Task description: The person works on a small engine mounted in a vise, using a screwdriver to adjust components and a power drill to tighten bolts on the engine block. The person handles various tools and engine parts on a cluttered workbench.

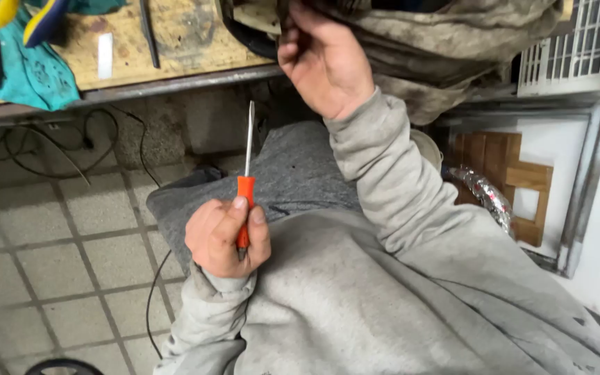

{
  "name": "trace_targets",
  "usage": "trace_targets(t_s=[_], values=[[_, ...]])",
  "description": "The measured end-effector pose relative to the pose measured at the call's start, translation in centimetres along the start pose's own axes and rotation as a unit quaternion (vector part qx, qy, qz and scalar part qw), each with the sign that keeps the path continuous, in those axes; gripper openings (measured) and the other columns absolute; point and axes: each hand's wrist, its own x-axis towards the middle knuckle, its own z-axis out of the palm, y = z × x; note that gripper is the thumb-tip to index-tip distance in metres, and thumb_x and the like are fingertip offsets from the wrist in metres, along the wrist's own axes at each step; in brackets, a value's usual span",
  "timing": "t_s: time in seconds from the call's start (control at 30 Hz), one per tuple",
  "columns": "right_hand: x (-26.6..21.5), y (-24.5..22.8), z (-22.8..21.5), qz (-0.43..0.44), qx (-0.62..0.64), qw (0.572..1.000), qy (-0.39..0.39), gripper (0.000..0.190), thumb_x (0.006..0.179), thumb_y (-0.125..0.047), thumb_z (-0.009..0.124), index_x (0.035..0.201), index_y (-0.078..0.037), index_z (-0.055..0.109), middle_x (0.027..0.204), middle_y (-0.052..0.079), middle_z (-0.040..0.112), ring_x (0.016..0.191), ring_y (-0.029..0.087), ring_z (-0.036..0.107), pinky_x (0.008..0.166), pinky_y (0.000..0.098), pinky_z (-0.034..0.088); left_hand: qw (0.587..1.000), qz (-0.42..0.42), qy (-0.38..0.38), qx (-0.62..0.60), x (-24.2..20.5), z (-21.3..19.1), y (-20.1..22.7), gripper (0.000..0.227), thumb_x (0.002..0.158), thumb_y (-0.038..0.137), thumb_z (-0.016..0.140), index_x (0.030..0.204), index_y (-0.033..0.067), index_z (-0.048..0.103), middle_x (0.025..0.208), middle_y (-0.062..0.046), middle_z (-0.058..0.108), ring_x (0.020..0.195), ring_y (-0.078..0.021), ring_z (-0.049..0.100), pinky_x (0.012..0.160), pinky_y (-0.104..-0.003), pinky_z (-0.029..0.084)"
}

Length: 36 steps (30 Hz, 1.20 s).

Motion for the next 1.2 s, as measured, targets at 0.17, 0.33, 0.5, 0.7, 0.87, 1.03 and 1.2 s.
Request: trace_targets(t_s=[0.17, 0.33, 0.5, 0.7, 0.87, 1.03, 1.2], values=[[-0.5, 0.0, 0.6, 0.004, 0.008, 1.0, -0.013, 0.016, 0.101, -0.003, 0.065, 0.117, 0.001, 0.067, 0.106, 0.008, 0.065, 0.088, 0.014, 0.054, 0.077, 0.0256, 0.047, 1.0, -0.004, 0.009, 0.002, -0.3, 0.0, -0.1, 0.033, 0.09, -0.008, 0.069, 0.118, 0.0011, 0.056, 0.076, -0.007, 0.061, 0.057, -0.0194, 0.049, 0.058, -0.034, 0.047], [-0.2, 0.1, -0.1, -0.004, 0.001, 1.0, 0.002, 0.016, 0.101, -0.004, 0.065, 0.116, 0.0, 0.067, 0.108, 0.009, 0.065, 0.087, 0.016, 0.056, 0.076, 0.0276, 0.047, 1.0, -0.002, 0.024, -0.006, -0.6, 0.3, -0.7, 0.032, 0.091, -0.008, 0.069, 0.12, -0.0003, 0.056, 0.08, -0.009, 0.063, 0.059, -0.0204, 0.053, 0.06, -0.034, 0.05], [0.4, -0.6, -0.2, 0.002, 0.006, 1.0, 0.0, 0.016, 0.1, -0.003, 0.067, 0.116, -0.001, 0.067, 0.108, 0.008, 0.065, 0.088, 0.015, 0.054, 0.076, 0.0271, 0.046, 0.995, -0.046, 0.083, -0.022, -0.4, 0.8, -2.8, 0.028, 0.1, -0.001, 0.064, 0.126, 0.0027, 0.054, 0.082, -0.01, 0.068, 0.06, -0.0157, 0.051, 0.059, -0.029, 0.045], [-3.5, -1.8, 3.6, 0.039, -0.077, 0.994, -0.072, 0.017, 0.099, -0.009, 0.054, 0.106, -0.002, 0.067, 0.099, 0.011, 0.066, 0.089, 0.02, 0.058, 0.076, 0.031, 0.045, 0.994, -0.053, 0.089, -0.022, -0.5, 0.3, -3.3, 0.025, 0.097, -0.006, 0.063, 0.12, -0.0031, 0.055, 0.08, -0.011, 0.064, 0.059, -0.0179, 0.047, 0.06, -0.032, 0.045], [-3.4, -1.4, 3.3, 0.003, -0.111, 0.993, -0.026, 0.021, 0.092, -0.017, 0.053, 0.102, -0.004, 0.067, 0.098, 0.009, 0.066, 0.089, 0.022, 0.061, 0.076, 0.035, 0.047, 0.994, -0.049, 0.101, -0.02, -0.7, 1.6, -5.3, 0.026, 0.098, -0.003, 0.063, 0.123, 0.0004, 0.057, 0.073, -0.004, 0.056, 0.056, -0.0149, 0.041, 0.053, -0.03, 0.037], [-5.3, -0.6, 3.0, -0.033, -0.14, 0.99, -0.015, 0.018, 0.093, -0.022, 0.064, 0.098, -0.005, 0.067, 0.097, 0.008, 0.066, 0.09, 0.023, 0.065, 0.076, 0.035, 0.051, 0.99, -0.113, 0.08, 0.001, 1.7, 1.2, -5.6, 0.026, 0.101, 0.0, 0.065, 0.126, -0.0043, 0.061, 0.086, -0.009, 0.065, 0.061, -0.016, 0.046, 0.059, -0.029, 0.039], [-10.6, -2.8, 3.8, -0.126, -0.28, 0.943, -0.129, 0.027, 0.097, 0.002, 0.056, 0.123, -0.003, 0.06, 0.111, 0.011, 0.065, 0.1, 0.023, 0.064, 0.088, 0.0321, 0.056, 0.979, -0.187, 0.078, -0.01, 4.5, 0.5, -7.9, 0.023, 0.101, 0.001, 0.064, 0.123, -0.0017, 0.065, 0.097, -0.01, 0.061, 0.078, -0.0198, 0.051, 0.075, -0.031, 0.045]])
